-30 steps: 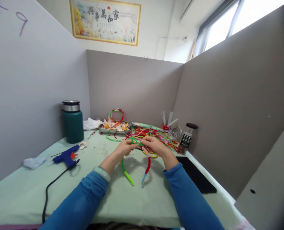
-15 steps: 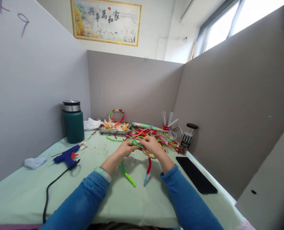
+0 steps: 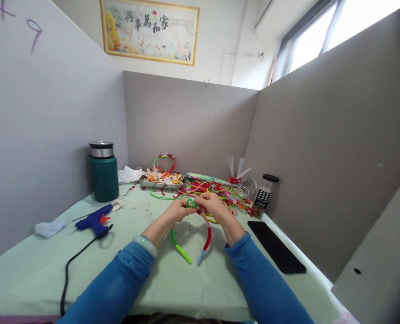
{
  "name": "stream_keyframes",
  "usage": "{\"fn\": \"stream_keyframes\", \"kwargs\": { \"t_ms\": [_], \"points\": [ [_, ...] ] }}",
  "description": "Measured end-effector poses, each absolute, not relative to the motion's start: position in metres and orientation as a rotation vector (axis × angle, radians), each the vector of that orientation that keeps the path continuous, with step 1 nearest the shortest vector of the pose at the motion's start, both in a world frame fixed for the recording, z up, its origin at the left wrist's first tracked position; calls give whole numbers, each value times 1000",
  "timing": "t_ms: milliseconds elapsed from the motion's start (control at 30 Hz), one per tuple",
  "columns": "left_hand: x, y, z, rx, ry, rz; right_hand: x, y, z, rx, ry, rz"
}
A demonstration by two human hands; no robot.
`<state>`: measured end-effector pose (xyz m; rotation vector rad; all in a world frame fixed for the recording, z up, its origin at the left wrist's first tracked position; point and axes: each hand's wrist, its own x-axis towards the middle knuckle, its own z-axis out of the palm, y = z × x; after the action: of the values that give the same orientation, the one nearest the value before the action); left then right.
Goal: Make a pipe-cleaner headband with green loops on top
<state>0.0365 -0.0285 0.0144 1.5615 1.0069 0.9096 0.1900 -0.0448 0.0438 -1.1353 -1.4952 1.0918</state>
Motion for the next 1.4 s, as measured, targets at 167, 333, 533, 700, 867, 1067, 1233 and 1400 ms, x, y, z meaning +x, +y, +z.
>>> {"fn": "stream_keyframes", "kwargs": {
  "t_ms": [167,333,533,700,867,1067,1233,1400],
  "points": [
    [32,-25,13,1471,992,903,194,-46,44,-1131,-1570,1101],
    [31,-24,10,1543,994,902,196,-46,42,-1226,-1696,966],
    [36,-28,12,1630,1014,989,193,-47,39,-1222,-1733,973],
    [38,-26,10,1630,1081,1002,192,-48,40,-1262,-1699,937],
    [34,-25,10,1579,994,976,196,-45,39,-1305,-1676,960],
    [33,-29,15,1467,925,915,203,-35,32,-1360,-1719,837],
    [35,-31,14,1519,863,920,196,-33,30,-1199,-1861,571],
    [32,-26,8,1576,975,799,194,-33,29,-1280,-1873,404]
  ]
}}
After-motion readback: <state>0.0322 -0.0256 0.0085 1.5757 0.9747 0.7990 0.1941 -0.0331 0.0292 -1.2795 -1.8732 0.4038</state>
